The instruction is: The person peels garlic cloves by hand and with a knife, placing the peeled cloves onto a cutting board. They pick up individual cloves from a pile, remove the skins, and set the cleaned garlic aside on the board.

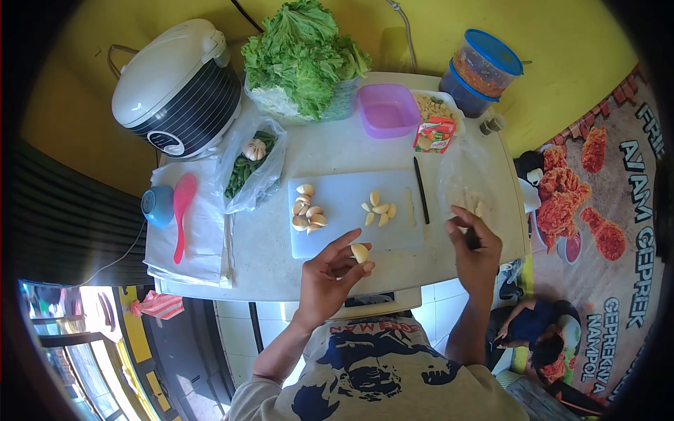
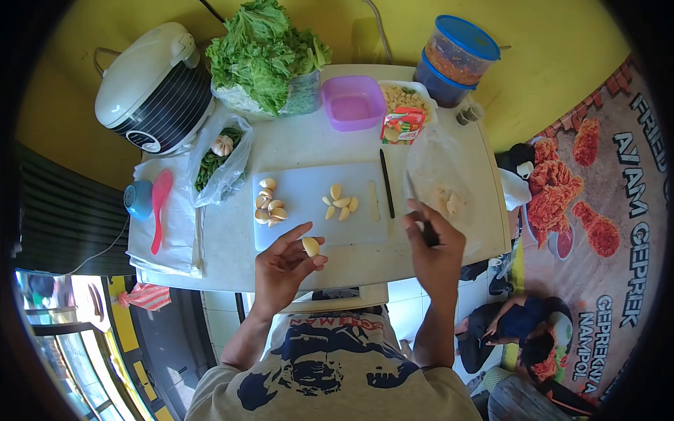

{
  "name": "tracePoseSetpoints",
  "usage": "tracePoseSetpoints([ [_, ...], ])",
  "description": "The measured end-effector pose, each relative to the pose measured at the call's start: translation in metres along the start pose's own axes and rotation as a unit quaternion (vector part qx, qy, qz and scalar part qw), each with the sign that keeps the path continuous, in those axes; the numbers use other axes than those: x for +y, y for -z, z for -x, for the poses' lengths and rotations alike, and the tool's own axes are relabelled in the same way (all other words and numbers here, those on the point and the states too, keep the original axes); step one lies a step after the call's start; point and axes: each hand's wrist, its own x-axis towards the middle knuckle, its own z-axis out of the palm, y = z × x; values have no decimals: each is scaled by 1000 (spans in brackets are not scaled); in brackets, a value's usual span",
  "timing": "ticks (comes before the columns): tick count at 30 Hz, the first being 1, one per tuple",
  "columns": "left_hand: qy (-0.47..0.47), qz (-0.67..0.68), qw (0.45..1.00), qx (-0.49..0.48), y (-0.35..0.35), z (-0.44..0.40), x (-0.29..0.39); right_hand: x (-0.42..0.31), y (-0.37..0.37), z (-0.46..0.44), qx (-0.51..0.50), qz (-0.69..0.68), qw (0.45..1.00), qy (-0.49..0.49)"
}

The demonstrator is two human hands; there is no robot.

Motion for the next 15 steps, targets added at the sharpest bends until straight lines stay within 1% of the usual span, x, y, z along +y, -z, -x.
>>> tracePoseSetpoints([
  [1, 16, -80, 997, 8, -2, 2, 3, 0, -11, 3, -49, -39, 998, 22],
  [2, 15, -81, 997, 9, -2, 2, 0, -3, -16, 8, -111, -3, 994, 2],
  [3, -19, -170, 985, -3, 0, 2, -5, -1, -26, 13, -165, -18, 986, 6],
  [4, -52, -258, 965, -13, 1, 2, -8, 1, -39, 18, -178, -39, 981, 60],
  [5, -53, -258, 965, -12, 2, 3, -8, -2, -44, 21, -179, -40, 981, 62],
  [7, -114, -360, 926, 0, 2, 3, -6, -9, -52, 25, -252, -29, 965, 64],
  [9, -116, -358, 926, 8, 7, 5, -9, -8, -58, 28, -245, -28, 967, 65],
  [11, -118, -355, 927, 17, 11, 5, -12, -10, -60, 28, -257, -58, 960, 94],
  [12, -137, -360, 923, 15, 12, 6, -13, -11, -59, 28, -259, -57, 960, 95],
  [13, -157, -365, 918, 13, 13, 6, -14, -12, -58, 26, -287, -11, 955, 75],
  [14, -157, -363, 918, 15, 13, 7, -14, -13, -56, 25, -313, 34, 947, 55],
  [15, -151, -355, 923, 17, 12, 8, -14, -11, -56, 24, -315, 36, 947, 57],
])
